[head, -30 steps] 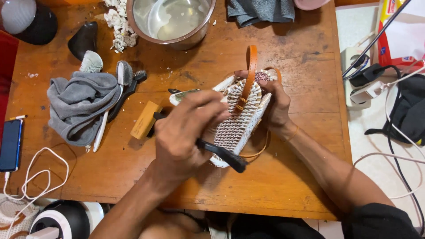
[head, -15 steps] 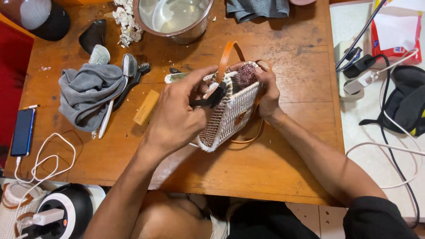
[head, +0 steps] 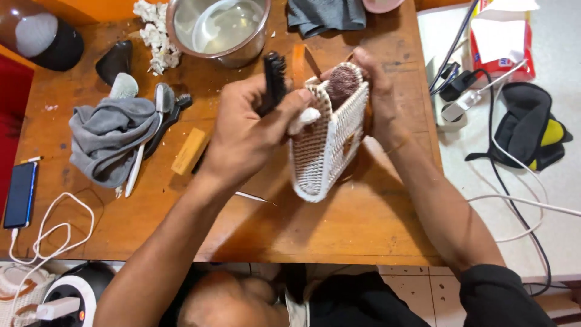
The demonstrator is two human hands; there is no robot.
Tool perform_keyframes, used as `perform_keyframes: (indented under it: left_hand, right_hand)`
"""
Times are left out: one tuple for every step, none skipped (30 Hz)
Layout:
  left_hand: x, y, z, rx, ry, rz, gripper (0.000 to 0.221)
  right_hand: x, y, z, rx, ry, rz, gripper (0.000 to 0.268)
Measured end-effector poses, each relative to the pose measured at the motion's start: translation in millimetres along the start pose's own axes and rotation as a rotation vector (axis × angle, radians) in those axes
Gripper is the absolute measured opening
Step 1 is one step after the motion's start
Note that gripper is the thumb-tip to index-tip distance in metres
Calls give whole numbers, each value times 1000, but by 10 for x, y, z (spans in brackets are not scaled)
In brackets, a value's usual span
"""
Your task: Cleaning the exterior of a woven bag using a spray cleaner and a small brush on a workbench.
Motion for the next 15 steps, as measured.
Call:
perform_keyframes:
  left_hand:
    - [19,0,74,0,8,3,15]
    - [48,-6,167,-54,-42,-10,15]
    - [74,7,265,-110,-95,-17,15]
    - [60,12,238,-112,-91,-7,15]
    - [80,14,235,-161,-143,-3,15]
    - [100,18,238,-209,-196,1,16]
    - [106,48,173,-217,-193,17,16]
    - [109,77,142,-225,-255,20,14]
    - [80,86,121,-227,-331,19,16]
    - [19,99,203,-226,-342,31,16]
    - [28,97,239,-257,-271,28,17]
    - [33,92,273,-290,-201,26,19]
    - [40,97,279,-295,-200,29,19]
    - [45,110,289,-387,-199,59,17]
    - [18,115,307,-481,-207,84,17]
  right_hand:
    - [14,-70,-44,-4,-7,-2,68]
    - [30,-196,-57,-97,-72,-122,56]
    - [9,-334,-68,-188,-132,-249,46]
    - [-84,-246,106,-193,-136,-259,46]
    - [-176,-149,417,-439,-414,-256,32]
    - [-293,-18,701,-690,-688,-246,29]
    - [-425,59,839,-703,-686,-258,29]
    - [-572,161,991,-703,-776,-237,21]
    - [-726,290,1099,-687,-857,-218,30]
    - [-838,413,1114,-689,-845,-232,30]
    - [-859,571,1118,-795,-725,-72,26]
    - [-892,726,1106,-893,-593,81,43]
    - [-888,726,1007,-899,-591,81,43]
    - [-894,733,916,-958,-637,66,50]
    - [-915,756,809,-1010,-676,55,56]
Point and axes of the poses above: each hand's wrist, its own x-axis towards the middle knuckle, its own y-axis out of the palm, z = x × y, the point moved 4 cm from there along x, towards the middle knuckle, and after that the axes turned 8 degrees about -y, right-handed, at the moved point
